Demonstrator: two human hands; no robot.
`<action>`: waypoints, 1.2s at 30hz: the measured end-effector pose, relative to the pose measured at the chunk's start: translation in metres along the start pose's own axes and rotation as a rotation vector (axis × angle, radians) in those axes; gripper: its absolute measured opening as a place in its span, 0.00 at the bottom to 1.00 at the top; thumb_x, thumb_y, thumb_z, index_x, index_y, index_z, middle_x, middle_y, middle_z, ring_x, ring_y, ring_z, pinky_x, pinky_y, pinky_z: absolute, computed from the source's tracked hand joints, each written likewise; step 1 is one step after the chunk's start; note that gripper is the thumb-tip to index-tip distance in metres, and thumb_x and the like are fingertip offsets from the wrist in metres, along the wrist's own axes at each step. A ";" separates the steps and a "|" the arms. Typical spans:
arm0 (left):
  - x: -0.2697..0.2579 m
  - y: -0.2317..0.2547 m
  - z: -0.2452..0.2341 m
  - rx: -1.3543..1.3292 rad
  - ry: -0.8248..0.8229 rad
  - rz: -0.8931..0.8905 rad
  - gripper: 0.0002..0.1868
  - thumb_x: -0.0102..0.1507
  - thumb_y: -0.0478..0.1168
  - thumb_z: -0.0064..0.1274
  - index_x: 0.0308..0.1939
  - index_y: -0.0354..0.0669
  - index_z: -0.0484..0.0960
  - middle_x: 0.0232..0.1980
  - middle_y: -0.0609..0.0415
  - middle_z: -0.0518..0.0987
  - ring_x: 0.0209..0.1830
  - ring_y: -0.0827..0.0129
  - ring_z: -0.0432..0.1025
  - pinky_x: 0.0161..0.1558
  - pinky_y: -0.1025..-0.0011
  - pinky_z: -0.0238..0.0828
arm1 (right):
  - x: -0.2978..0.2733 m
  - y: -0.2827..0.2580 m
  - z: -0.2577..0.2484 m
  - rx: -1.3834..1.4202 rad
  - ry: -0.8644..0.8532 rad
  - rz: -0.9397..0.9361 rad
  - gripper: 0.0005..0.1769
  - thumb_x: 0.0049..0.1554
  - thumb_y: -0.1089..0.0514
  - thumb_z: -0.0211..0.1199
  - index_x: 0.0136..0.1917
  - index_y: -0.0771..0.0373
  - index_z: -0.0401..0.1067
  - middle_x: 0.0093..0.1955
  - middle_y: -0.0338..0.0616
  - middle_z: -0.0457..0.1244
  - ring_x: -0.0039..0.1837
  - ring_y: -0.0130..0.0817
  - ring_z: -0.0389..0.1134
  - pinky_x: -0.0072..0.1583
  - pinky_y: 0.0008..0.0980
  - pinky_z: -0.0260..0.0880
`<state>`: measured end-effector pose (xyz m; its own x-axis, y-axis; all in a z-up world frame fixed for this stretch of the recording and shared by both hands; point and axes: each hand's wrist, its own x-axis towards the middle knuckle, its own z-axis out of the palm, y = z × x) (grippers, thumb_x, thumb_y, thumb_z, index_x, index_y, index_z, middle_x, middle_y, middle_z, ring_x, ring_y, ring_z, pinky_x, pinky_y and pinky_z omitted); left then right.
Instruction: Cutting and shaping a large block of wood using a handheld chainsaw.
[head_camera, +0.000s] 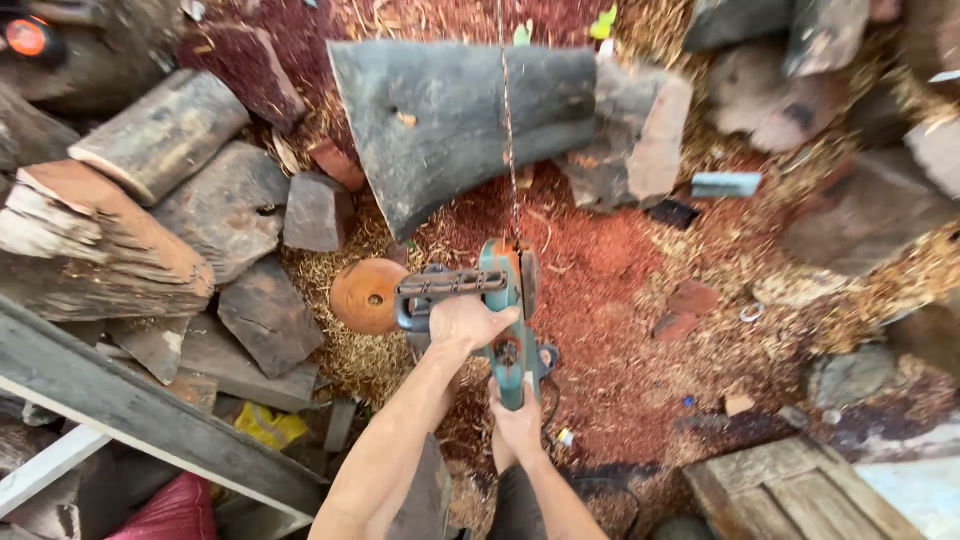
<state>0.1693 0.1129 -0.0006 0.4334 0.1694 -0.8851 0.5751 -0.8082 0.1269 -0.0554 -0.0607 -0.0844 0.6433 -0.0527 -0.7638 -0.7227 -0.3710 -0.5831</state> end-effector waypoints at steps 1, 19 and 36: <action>-0.008 0.002 -0.009 -0.013 0.020 0.011 0.40 0.52 0.73 0.52 0.45 0.40 0.87 0.47 0.40 0.84 0.49 0.52 0.79 0.54 0.61 0.75 | 0.000 -0.012 -0.008 -0.006 0.005 -0.025 0.21 0.48 0.55 0.72 0.53 0.64 0.73 0.46 0.48 0.72 0.49 0.36 0.74 0.54 0.36 0.74; 0.046 -0.016 -0.071 0.091 -0.252 0.050 0.46 0.57 0.79 0.40 0.43 0.38 0.88 0.48 0.41 0.85 0.50 0.53 0.79 0.54 0.62 0.74 | 0.024 -0.111 0.014 -0.185 -0.053 0.140 0.34 0.46 0.51 0.75 0.62 0.65 0.69 0.53 0.53 0.71 0.56 0.46 0.74 0.58 0.41 0.72; 0.088 0.020 -0.102 -0.005 -0.052 0.043 0.41 0.52 0.70 0.52 0.59 0.47 0.80 0.56 0.43 0.82 0.55 0.52 0.77 0.56 0.59 0.73 | 0.086 -0.111 0.016 -0.143 0.092 0.114 0.18 0.43 0.59 0.71 0.48 0.64 0.74 0.42 0.54 0.70 0.45 0.45 0.73 0.50 0.41 0.71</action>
<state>0.2895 0.1689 -0.0304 0.4212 0.1051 -0.9008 0.5603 -0.8112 0.1674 0.0758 -0.0094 -0.0897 0.5849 -0.1837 -0.7901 -0.7528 -0.4857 -0.4443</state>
